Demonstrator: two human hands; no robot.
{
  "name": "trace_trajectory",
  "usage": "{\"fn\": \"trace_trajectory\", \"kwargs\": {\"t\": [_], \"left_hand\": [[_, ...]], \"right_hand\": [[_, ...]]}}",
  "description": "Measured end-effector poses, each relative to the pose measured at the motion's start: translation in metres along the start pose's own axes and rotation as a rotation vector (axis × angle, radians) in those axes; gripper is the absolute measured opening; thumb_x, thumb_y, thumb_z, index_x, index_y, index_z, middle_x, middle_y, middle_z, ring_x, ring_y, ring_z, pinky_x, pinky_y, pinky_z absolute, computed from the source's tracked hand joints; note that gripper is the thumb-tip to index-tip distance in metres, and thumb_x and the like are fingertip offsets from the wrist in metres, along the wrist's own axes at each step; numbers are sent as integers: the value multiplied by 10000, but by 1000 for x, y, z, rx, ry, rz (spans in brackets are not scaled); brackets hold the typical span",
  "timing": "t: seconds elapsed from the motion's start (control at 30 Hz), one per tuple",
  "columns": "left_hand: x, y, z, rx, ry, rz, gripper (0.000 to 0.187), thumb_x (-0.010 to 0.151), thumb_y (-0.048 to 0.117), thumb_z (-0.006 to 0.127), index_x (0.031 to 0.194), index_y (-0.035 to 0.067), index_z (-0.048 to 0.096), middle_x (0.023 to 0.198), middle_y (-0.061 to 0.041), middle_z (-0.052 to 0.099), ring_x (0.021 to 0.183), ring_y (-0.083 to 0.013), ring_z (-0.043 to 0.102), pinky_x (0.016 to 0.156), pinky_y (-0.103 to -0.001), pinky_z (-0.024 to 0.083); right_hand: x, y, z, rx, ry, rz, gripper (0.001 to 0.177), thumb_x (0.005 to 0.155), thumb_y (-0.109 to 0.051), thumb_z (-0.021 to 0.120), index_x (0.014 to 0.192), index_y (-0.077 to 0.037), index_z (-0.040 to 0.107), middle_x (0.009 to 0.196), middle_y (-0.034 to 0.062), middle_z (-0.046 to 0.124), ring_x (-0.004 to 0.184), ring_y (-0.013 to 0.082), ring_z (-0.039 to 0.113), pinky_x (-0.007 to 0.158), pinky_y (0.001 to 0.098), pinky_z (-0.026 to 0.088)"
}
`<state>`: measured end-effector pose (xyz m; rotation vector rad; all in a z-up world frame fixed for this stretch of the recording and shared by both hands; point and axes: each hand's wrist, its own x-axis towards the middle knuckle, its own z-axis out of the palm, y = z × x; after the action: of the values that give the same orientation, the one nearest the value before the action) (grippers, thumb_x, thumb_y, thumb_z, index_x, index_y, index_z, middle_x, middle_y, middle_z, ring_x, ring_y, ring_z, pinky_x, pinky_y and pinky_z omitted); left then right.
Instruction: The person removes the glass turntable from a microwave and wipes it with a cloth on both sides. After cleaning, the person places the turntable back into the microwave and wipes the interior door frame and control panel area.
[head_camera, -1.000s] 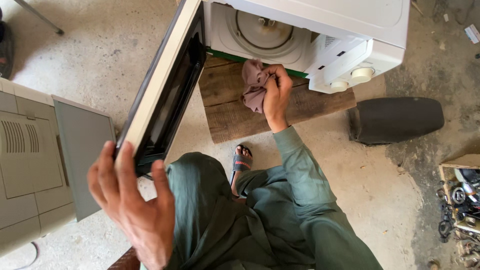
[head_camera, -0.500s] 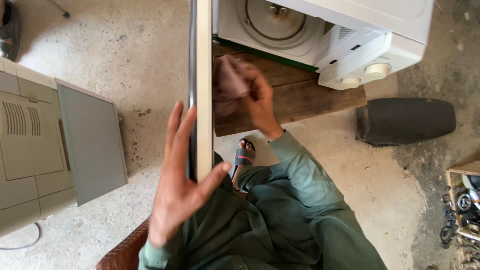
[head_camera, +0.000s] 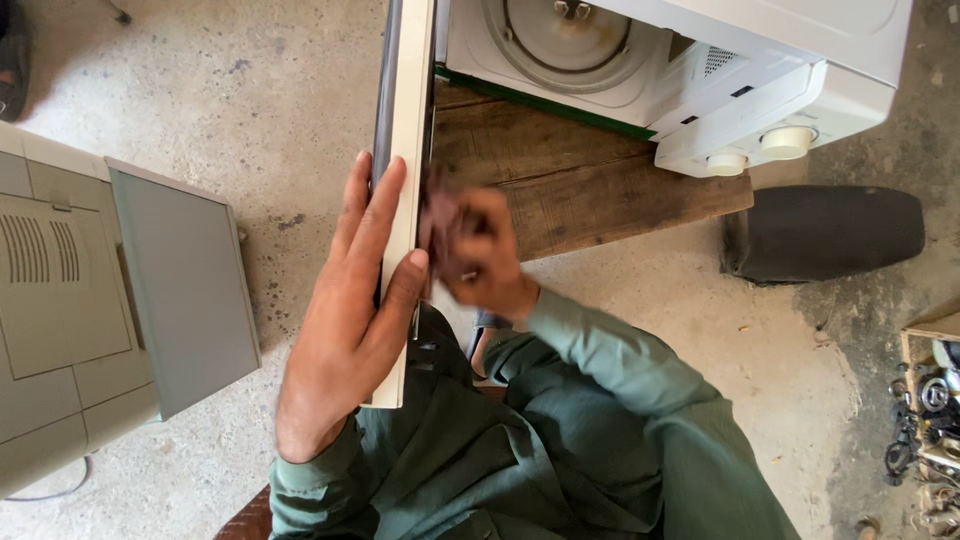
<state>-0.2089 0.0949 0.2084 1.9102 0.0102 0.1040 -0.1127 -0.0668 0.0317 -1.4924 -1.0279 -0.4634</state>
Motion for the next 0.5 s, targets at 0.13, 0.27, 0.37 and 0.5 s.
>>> {"fn": "trace_trajectory", "kwargs": {"t": [0.13,0.27,0.37,0.5], "left_hand": [[2,2,1,64,23,38,586,1101,138,535,1646,99,324,1758,-242,179,1626,-404,277,1236,-448,365],[1,4,7,37,32,18,592,1099,144,527,1649,101,312,1762,-241,152,1624,-415,266,1234,-464,371],[1,3,14,8,41,12,592,1110,149,521,1654,93,294,1764,-253,130,1625,-420,249,1239,-465,372],[-1,3,23,-14,42,32,599,1120,151,523,1659,69,276,1762,-280,102,1634,-428,221,1257,-468,362]], "right_hand": [[51,51,-4,-225,84,76,386,972,19,710,1295,-126,557,1418,134,508,1324,278,539,1052,407,540],[91,88,-3,170,176,382,373,1104,-34,656,1429,-120,495,1324,31,526,1166,115,622,999,263,618],[84,81,-9,76,89,276,364,1111,-9,629,1439,-89,492,1434,50,538,1302,110,591,1106,256,569],[43,36,-20,-58,-45,520,359,979,-13,679,1328,-34,595,1289,131,588,1055,227,596,859,320,494]]}}
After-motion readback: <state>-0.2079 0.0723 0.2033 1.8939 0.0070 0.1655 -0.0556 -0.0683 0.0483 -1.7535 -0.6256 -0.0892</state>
